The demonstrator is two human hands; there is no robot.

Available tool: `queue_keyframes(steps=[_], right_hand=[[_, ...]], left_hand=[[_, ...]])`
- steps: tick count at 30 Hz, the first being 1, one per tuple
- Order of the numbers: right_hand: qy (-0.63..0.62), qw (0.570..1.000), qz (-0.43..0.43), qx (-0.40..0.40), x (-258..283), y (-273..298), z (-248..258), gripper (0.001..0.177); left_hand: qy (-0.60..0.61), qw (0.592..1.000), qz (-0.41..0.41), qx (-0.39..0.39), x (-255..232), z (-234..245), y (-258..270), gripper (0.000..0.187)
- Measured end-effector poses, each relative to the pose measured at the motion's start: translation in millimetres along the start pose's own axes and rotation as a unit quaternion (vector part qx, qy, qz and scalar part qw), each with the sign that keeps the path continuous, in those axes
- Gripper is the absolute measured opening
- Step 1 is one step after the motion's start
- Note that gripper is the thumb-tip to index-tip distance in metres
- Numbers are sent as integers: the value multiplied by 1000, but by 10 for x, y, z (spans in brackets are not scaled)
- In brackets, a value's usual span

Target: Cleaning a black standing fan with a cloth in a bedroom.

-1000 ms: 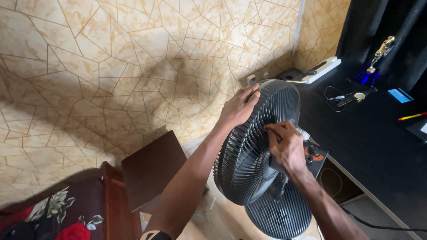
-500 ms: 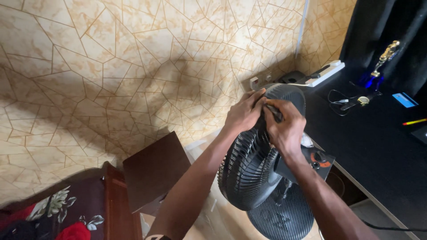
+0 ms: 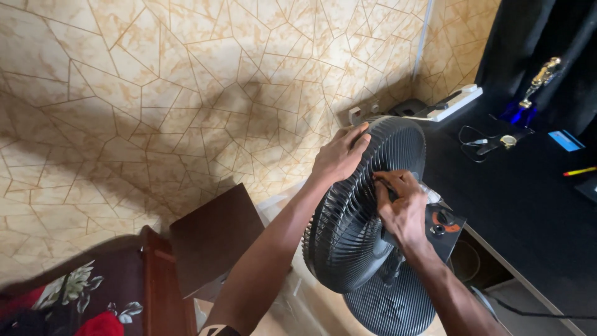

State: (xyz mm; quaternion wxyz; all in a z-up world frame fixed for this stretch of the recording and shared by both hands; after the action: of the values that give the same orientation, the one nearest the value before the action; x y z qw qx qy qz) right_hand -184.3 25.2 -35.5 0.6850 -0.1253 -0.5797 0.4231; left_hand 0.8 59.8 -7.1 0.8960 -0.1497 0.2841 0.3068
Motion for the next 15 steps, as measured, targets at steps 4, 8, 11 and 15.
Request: queue_keyframes(steps=[4,8,11,15], right_hand=[[25,999,-7,29,-54,54,65,22],[42,998,17,44,-139,125,88,21],[33,998,-32,47,-149,164,91,22],[16,995,-89,29,-230,262,62,24]], left_hand=[[3,1000,-3,2,3,-5,-14,59],[13,1000,-7,13,5,-17,-9,60],[18,1000,-8,13,-22,10,27,60],[21,1000,-3,7,-5,25,21,60]])
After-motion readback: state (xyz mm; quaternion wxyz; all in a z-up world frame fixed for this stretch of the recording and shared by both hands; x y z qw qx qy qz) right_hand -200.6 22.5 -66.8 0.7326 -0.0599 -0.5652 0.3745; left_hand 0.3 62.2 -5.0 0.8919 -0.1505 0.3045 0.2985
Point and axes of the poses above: each hand's wrist, its own y-axis away from the middle knuckle, its own z-axis out of the back of the hand, x = y × z, the point moved 2 cm from there along -y, towards the middle knuckle, and after that the axes turned 2 degrees about -x, right-handed, at the moved point
